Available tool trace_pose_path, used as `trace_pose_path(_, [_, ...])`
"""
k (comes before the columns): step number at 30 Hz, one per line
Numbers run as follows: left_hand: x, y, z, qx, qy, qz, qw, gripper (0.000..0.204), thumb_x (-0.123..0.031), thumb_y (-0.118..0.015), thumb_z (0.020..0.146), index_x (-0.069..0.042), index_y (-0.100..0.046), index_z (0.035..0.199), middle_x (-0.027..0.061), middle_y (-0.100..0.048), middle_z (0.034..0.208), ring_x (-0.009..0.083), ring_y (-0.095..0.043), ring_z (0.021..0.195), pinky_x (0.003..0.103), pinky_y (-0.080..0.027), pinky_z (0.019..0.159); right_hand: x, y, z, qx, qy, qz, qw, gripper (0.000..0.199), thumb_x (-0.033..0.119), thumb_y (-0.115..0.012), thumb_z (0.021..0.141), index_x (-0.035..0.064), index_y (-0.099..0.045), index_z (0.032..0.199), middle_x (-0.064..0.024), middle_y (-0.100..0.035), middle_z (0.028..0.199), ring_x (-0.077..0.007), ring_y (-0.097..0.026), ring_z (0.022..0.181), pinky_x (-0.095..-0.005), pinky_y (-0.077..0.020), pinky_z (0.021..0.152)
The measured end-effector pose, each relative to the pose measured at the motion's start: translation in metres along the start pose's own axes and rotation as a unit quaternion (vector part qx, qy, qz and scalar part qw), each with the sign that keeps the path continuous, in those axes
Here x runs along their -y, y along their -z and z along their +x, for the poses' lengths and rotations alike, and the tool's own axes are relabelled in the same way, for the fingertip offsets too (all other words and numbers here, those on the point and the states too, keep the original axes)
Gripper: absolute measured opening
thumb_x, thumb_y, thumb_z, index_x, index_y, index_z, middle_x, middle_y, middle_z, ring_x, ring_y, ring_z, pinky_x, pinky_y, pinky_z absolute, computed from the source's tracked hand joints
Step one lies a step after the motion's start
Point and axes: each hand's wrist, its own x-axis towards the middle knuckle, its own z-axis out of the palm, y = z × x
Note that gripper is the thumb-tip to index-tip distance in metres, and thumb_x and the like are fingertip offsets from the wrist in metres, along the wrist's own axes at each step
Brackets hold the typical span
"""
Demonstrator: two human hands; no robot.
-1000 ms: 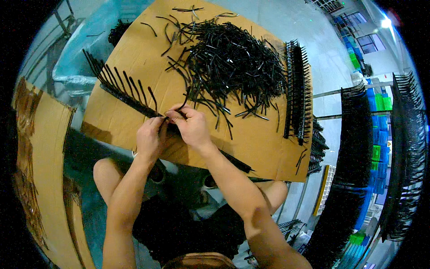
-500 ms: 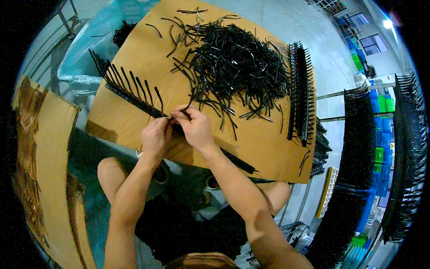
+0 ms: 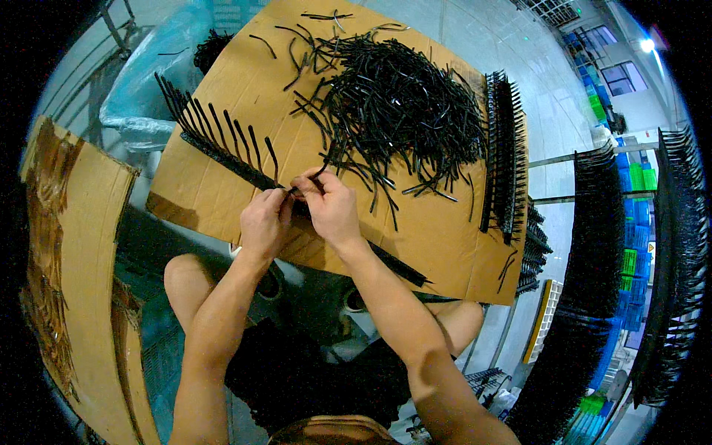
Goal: The person walks through a warehouse and sits at a workstation. They insert black bristles one by one into a brush base, repeating the process for multiple brushes.
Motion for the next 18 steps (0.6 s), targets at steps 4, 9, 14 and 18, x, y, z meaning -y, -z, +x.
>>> trace_pose_path(4, [0.005,-0.006,-0.002,-0.004,-0.005,-0.007,1.000,0.008,-0.015,-0.062,0.085,-0.007,-0.060,0.084,0.0110,-0.061,0.078,0.0311,-0.061,0.074,0.041,-0.049,0.063,0.012,-0.002,-0.005,0.016,0.075,-0.155,0.985,0.019,0.016,-0.063,0.090,-0.0022,-0.066,0.088,-0.0136,-0.068,0.085,-0.0187,-0.068,0.076,-0.0294,-0.0518,0.067])
trace_pose_path(9, [0.014,-0.004,-0.005,-0.012,0.040,-0.043,0.998,0.010,-0.017,-0.065,0.084,-0.007,-0.063,0.086,0.0109,-0.064,0.080,0.0305,-0.062,0.075,0.040,-0.049,0.064,0.031,0.004,0.016,0.184,-0.066,-0.176,0.965,0.020,0.017,-0.064,0.086,-0.0010,-0.067,0.095,-0.0157,-0.068,0.092,-0.0237,-0.067,0.083,-0.0323,-0.0510,0.075])
trace_pose_path(14, [0.002,0.009,0.010,-0.009,0.110,0.066,0.992,0.014,-0.020,-0.066,0.085,-0.007,-0.066,0.080,0.0100,-0.064,0.071,0.0299,-0.062,0.066,0.038,-0.049,0.059,0.017,0.080,0.074,0.154,0.108,-0.483,0.855,0.027,0.006,-0.059,0.081,0.0076,-0.063,0.108,-0.0164,-0.061,0.102,-0.0338,-0.061,0.092,-0.0412,-0.0506,0.081])
trace_pose_path(18, [-0.001,0.015,0.006,-0.004,0.093,0.013,0.996,0.014,-0.019,-0.065,0.085,-0.006,-0.067,0.083,0.0110,-0.066,0.076,0.0294,-0.064,0.068,0.037,-0.050,0.060,0.007,0.086,0.088,0.206,0.184,-0.604,0.748,0.019,0.003,-0.055,0.082,0.0072,-0.063,0.098,-0.0140,-0.056,0.104,-0.0324,-0.060,0.095,-0.0409,-0.0512,0.078])
